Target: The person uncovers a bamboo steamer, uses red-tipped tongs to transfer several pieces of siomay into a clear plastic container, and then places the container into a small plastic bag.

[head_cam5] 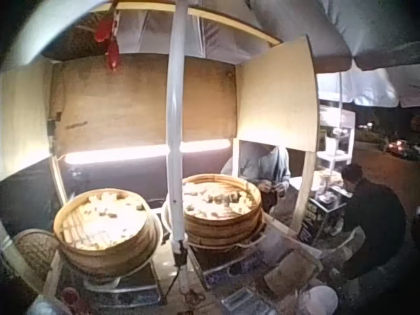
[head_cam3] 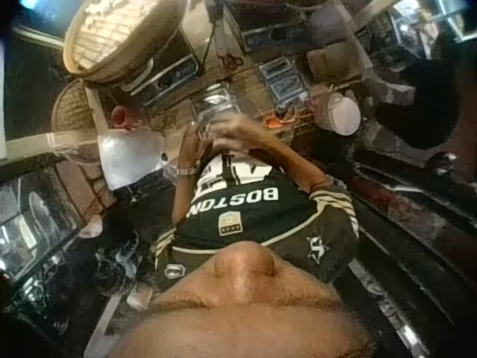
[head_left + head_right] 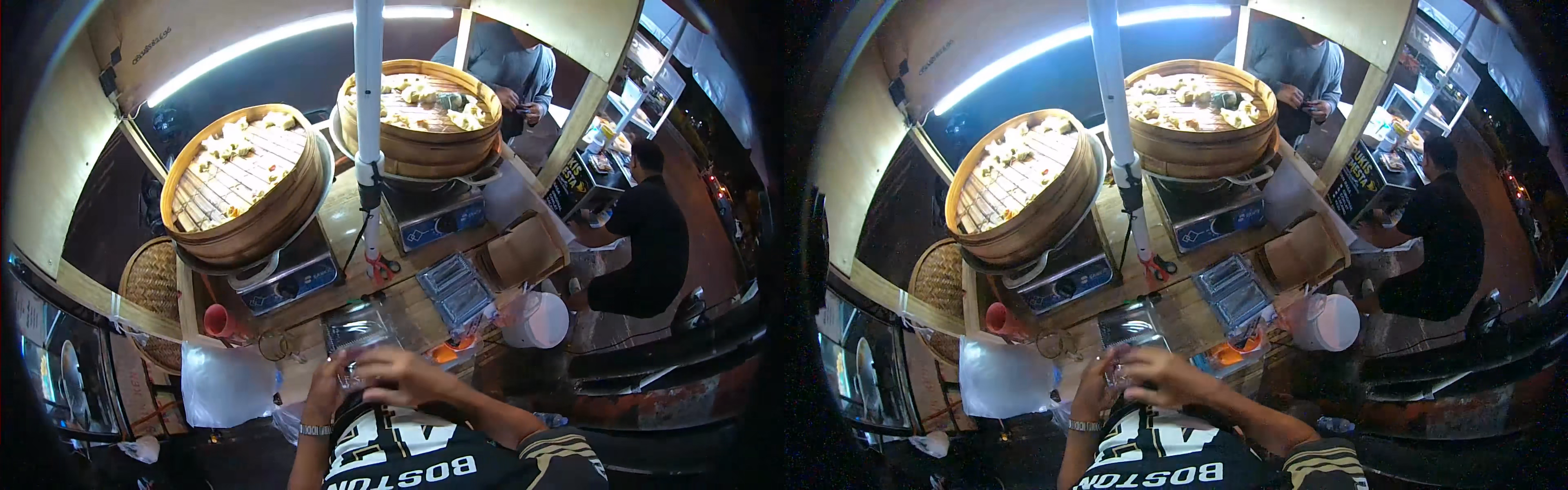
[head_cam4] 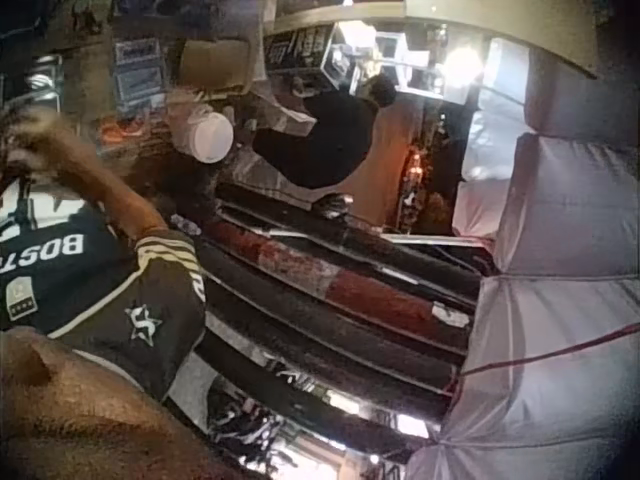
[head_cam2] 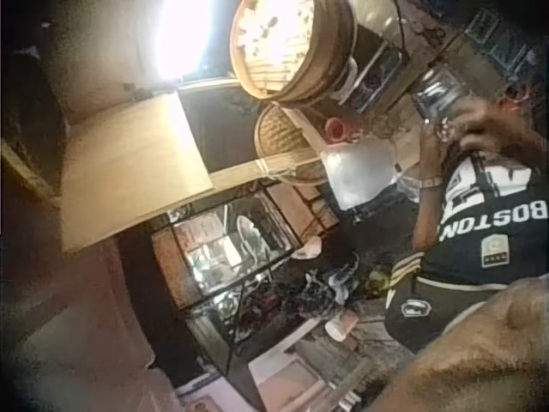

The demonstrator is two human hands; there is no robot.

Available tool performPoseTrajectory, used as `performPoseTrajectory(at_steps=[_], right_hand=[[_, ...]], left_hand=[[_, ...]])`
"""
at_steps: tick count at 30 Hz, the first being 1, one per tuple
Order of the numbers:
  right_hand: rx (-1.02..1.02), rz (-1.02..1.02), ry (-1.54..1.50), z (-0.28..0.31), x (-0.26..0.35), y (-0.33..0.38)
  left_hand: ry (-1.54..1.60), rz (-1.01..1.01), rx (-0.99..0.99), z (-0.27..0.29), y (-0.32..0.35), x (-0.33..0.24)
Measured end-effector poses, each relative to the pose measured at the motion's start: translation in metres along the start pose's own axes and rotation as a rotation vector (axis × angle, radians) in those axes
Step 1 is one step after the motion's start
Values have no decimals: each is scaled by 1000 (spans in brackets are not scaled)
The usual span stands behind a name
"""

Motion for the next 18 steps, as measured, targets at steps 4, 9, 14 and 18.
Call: performPoseTrajectory(at_steps=[4, 9, 14, 18], right_hand=[[-333, -509, -67, 70, -60, -8], [-178, -1003, 204, 21, -177, 40], [-208, -908, 421, -43, -221, 74], [-124, -840, -132, -14, -199, 78]], left_hand=[[-189, -282, -49, -7, 19, -37], [-161, -335, -74, -14, 37, -60], [-206, -394, -105, 7, 30, -51], [-177, -380, -165, -10, 47, -53]])
Point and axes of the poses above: each hand's wrist, its own y-axis away from the middle knuckle, its own z-axis out of the back of the hand, x = y × z, the point moved 5 cm from there along -y, towards the middle knuckle, and after that the axes turned 8 degrees about -z, right-handed, at the moved point
